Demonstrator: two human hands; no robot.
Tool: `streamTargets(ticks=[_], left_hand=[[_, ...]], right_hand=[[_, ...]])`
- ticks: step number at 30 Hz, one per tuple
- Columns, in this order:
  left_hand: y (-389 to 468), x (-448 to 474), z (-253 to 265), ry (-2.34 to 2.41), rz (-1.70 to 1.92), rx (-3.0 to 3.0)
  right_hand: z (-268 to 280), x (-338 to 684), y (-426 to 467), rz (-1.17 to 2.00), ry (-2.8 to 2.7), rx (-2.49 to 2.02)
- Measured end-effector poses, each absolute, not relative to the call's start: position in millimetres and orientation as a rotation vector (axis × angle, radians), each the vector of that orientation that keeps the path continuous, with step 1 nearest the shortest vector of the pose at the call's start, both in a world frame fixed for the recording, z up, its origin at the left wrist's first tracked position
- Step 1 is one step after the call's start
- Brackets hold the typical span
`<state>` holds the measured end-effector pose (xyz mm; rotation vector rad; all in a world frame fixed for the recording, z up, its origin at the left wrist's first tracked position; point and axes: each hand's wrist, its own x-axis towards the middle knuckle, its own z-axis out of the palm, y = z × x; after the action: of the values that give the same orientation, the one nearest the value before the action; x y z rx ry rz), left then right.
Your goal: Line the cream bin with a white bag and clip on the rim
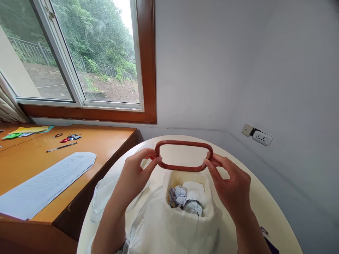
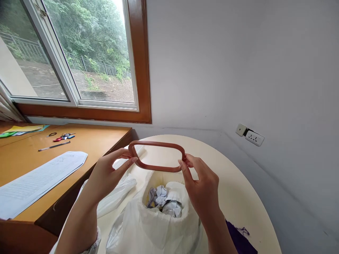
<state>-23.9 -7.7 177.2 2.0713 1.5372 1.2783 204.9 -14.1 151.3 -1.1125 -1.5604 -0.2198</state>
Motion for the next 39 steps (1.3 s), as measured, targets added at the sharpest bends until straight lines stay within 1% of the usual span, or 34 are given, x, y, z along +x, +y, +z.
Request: streamTargets(ticks=[8, 14, 20, 25, 33, 39], left_hand=[[-6.1, -18.3, 172.5, 1.546, 1.31, 1.964], [-3.6, -13.8, 168.4, 1.563, 1.032, 2.079], [-2.1, -6.8, 165.3, 1.596, 0.746, 2.145], [-2.5, -7.1, 159.9, 1.594, 0.637, 2.196], [-3.3, -5.9, 162.3, 1.61, 0.432, 2.222], [-4.5, -4.2, 163.7, 1.579, 0.368, 2.24]], right_hand=[[154.8, 207.1, -19.4, -0.028, -1.659, -1.315], [155.8, 212.9, -20.4, 0.087, -1.806, -1.456], [156.8, 217.8, -22.1, 0.132, -1.916, -1.56], [156.7, 219.7, -22.1, 0.183, -2.02, -1.65], [162.1, 218.6, -24.7, 0.347, -2.158, -1.858], [160.5, 221.0, -23.0, 0.4, -2.19, -1.904]])
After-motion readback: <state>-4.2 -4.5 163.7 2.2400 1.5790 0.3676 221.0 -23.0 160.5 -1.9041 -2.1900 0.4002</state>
